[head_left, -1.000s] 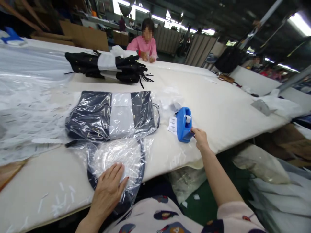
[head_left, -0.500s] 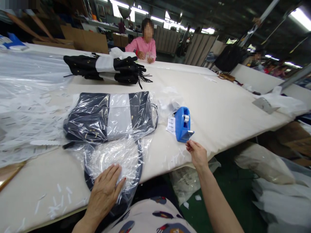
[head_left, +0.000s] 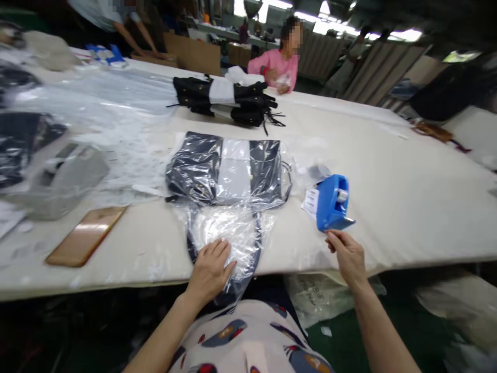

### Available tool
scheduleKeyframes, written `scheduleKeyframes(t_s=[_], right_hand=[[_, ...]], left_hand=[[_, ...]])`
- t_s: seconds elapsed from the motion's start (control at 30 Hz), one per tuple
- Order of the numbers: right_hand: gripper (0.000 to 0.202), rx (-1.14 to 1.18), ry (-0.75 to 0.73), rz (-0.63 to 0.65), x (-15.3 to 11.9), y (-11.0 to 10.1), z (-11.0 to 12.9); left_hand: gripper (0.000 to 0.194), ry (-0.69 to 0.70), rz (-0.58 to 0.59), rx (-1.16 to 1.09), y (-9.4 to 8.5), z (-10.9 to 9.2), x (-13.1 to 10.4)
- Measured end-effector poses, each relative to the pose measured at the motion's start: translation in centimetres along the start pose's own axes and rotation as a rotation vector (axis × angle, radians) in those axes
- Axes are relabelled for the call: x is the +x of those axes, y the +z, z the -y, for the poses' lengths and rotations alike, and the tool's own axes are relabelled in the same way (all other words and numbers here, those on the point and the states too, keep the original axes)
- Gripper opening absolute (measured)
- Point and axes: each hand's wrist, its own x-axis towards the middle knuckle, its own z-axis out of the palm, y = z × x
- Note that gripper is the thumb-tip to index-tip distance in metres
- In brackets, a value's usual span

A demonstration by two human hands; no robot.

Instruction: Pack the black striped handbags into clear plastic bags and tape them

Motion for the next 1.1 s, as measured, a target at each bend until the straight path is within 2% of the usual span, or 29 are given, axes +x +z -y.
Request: scheduleKeyframes(t_s=[0.1,0.2,0.27,0.37,0.47,0.6,0.77,0.83,0.9,1.0,1.03,1.1], right_hand=[[0.029,-0.231,-0.332,0.377,-1.0,4.1,4.7],[0.023,-0.251,-0.563,0.77,-2.2,10.4,9.4],[0.023,-0.218,-0.633,0.966,-2.8,14.8,11.5],[0.027,-0.24,-0.604,1.115,-3.1,20.6,12.2],[0.027,-0.439,-0.568,1.122,-2.8,24.5,11.0],[0.026,-0.779,-0.586,0.997,-2.6,27.0,9.5],[0.033,-0.918,-0.483,0.983,-2.4,29.0,9.4],[0.039,-0.953,-0.437,0.98,-2.4,29.4,9.9],[0.04,-0.968,-0.408,0.953,-2.9,29.4,10.6],[0.039,-0.968,-0.389,0.867,-3.8,29.2,10.9],[0.047,-0.983,-0.371,0.841,-3.9,29.4,10.8],[0.062,-0.976,-0.33,0.808,-3.7,29.9,10.3]], left_hand=[[0.036,-0.072,0.059,-0.062,-0.4,-0.3,0.0],[0.038,-0.119,0.091,-0.102,-0.6,-0.3,0.0],[0.039,-0.135,0.086,-0.121,-0.6,-0.4,-0.1],[0.039,-0.137,0.072,-0.152,-0.5,-0.4,-0.2],[0.039,-0.138,0.058,-0.168,-0.3,-0.3,-0.3],[0.041,-0.14,0.044,-0.18,-0.1,-0.3,-0.5],[0.041,-0.147,0.069,-0.203,-0.1,-0.1,-0.4],[0.04,-0.142,0.04,-0.185,0.0,-0.1,-0.5],[0.039,-0.134,-0.03,-0.133,0.4,-0.3,-0.8],[0.037,-0.061,-0.172,0.0,1.9,0.2,-1.3],[0.034,0.017,-0.231,0.039,2.5,0.7,-1.3],[0.025,0.054,-0.259,0.088,3.4,1.8,-1.0]])
